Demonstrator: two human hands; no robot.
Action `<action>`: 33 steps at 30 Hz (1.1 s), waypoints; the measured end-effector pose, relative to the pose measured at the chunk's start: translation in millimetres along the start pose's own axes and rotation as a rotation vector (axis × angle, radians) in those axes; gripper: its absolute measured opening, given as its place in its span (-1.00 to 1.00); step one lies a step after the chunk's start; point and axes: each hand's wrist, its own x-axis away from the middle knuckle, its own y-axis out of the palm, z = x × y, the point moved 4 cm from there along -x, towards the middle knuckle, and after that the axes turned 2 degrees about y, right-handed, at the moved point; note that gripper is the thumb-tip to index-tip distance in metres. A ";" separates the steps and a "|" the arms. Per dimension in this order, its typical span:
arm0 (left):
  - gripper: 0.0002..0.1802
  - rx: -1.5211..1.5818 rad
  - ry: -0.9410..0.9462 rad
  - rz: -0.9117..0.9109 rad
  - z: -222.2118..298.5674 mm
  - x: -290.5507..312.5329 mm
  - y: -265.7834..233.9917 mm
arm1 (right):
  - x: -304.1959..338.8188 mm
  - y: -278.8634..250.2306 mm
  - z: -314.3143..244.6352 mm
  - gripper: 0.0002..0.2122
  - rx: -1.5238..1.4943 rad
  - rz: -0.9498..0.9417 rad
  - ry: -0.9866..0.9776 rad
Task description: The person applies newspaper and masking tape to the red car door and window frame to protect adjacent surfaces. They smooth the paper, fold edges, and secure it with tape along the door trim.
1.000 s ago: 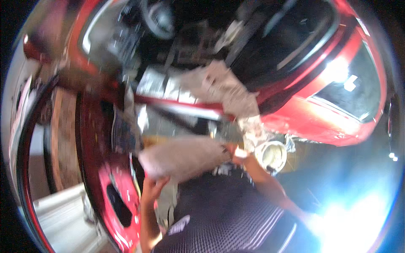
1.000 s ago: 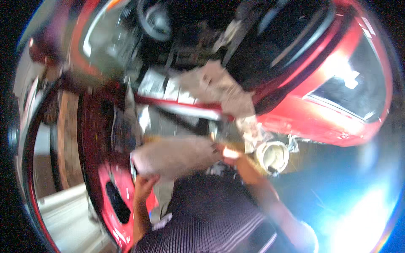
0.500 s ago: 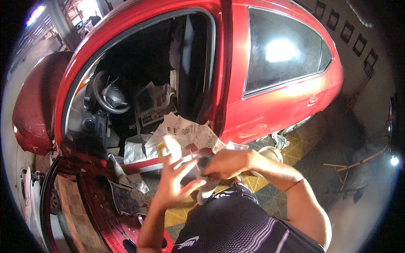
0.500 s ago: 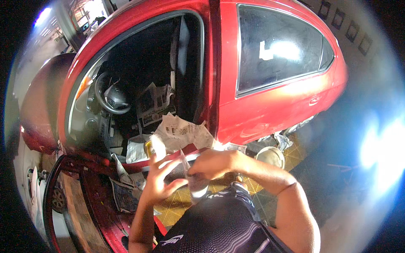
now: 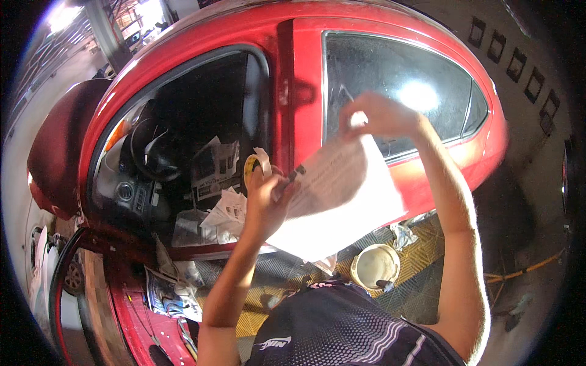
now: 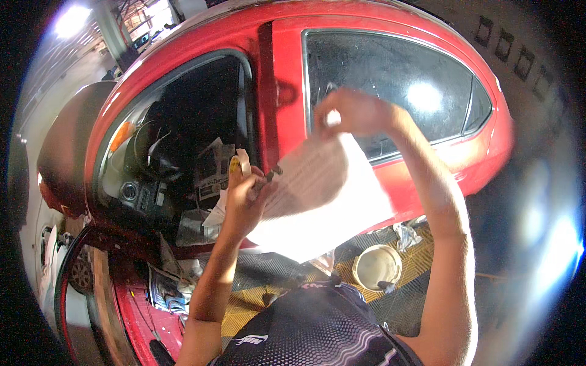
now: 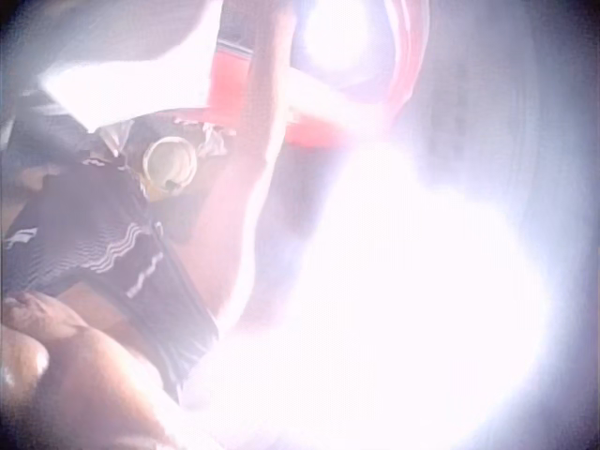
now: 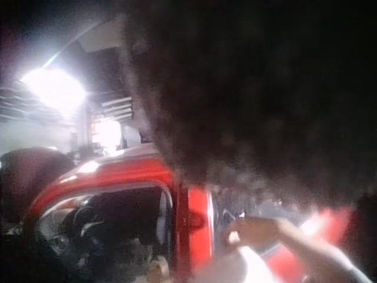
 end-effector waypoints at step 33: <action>-0.90 -0.160 0.349 0.089 47.8 -81.7 58.2 | -42.4 30.2 72.1 -0.84 -0.592 0.498 -0.363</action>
